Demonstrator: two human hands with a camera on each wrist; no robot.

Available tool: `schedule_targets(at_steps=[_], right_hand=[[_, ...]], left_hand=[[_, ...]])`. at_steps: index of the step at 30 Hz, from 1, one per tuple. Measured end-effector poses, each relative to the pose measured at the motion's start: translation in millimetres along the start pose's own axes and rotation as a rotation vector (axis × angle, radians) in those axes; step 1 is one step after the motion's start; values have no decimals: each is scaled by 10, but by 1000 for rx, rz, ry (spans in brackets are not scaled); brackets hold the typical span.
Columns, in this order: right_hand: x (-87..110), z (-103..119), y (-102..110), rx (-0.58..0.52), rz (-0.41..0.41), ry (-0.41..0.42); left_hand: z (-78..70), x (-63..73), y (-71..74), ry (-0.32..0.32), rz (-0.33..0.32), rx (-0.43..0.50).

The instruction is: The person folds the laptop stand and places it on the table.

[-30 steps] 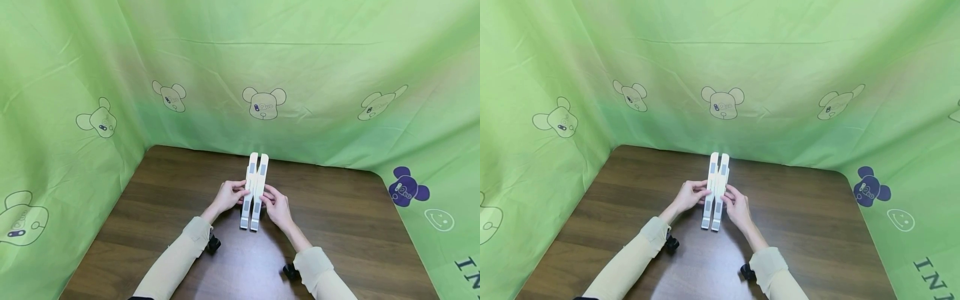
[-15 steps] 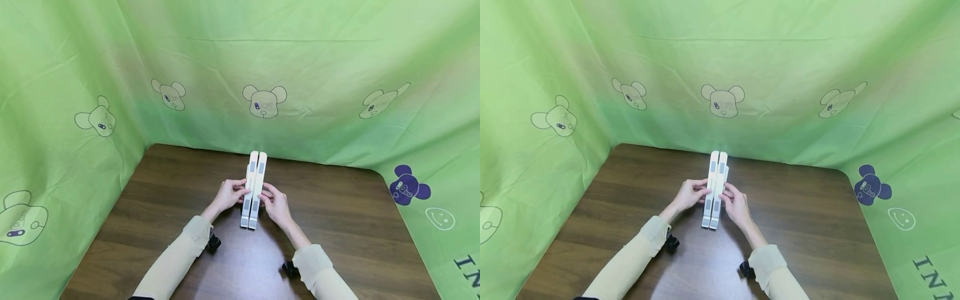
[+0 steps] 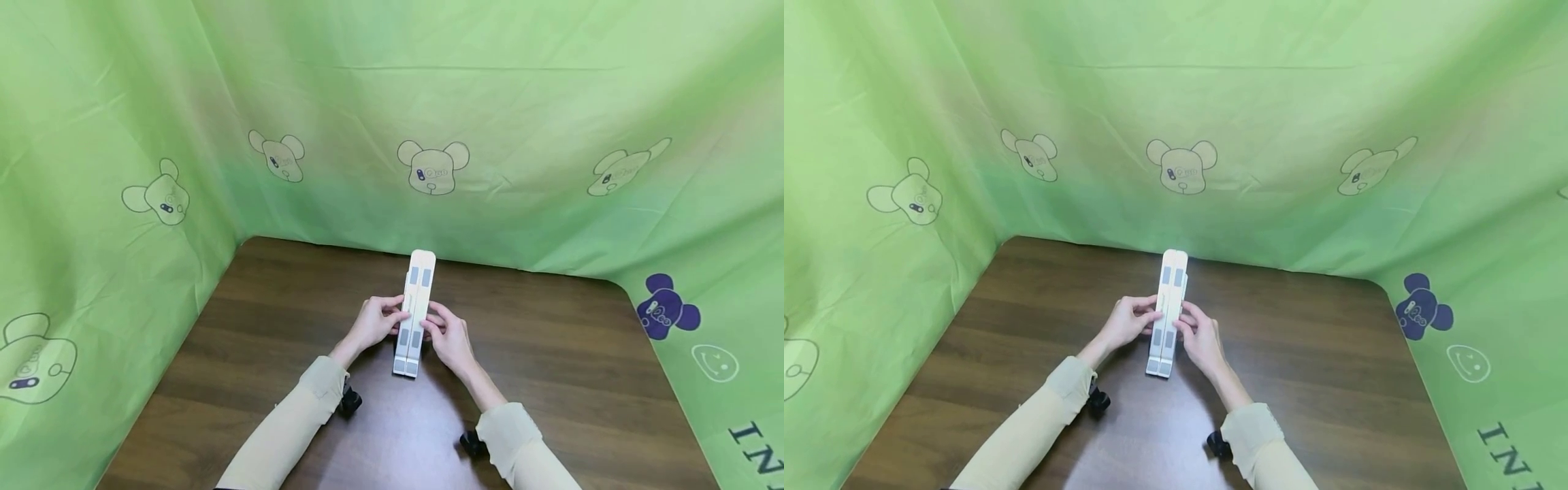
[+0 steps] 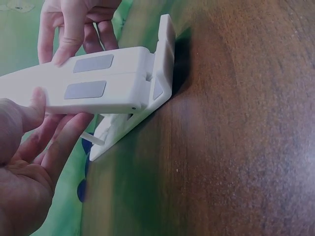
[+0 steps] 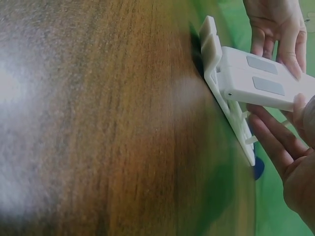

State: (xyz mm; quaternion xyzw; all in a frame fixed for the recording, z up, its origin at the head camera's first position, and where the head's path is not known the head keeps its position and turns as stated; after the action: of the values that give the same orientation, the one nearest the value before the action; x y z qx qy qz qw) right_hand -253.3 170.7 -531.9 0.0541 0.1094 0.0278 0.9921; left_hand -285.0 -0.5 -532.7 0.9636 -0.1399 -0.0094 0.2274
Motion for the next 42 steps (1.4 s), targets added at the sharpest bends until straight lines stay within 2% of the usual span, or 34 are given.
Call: schedule_targets(at_steps=[5,10,15,19,23,27,33,36,42], right_hand=[[-29,-15,-30,-36,7,-23],[-78,-18,-18,-45,28,-49],[-113,6,44,-22,76,-61],[-172,80,165,-7,83,-76],[-337,239,344,-17,83,-80],[-569,418,450,-129,102,-66],[-850,572,452,-276,150,-183],[-947,608,442,-320,155,-232],[-1041,628,420,-396,179,-285]], left_hand=[[-22,-4,38,-16,-22,-15],[-67,-14,61,-60,-22,-30],[-76,-22,102,-103,-50,-99],[-37,-5,158,-101,-52,-146],[-15,69,199,-84,7,-117],[26,170,174,-80,90,-54],[140,278,45,-55,196,28],[199,304,-10,-36,214,69],[257,312,-58,-20,203,122]])
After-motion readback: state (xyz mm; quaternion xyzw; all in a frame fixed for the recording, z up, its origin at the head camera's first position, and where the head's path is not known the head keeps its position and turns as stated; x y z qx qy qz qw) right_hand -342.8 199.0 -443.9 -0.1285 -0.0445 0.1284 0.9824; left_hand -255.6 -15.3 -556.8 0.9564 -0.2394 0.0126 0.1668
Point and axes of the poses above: each hand's wrist, its own x-axis away from the middle knuckle, its own y-axis out of the back of the hand, z = x × y, the point moved 7 cm from there along -x, towards the middle knuckle, and after that the axes turned 13 degrees about -x, right-handed, at the moved point
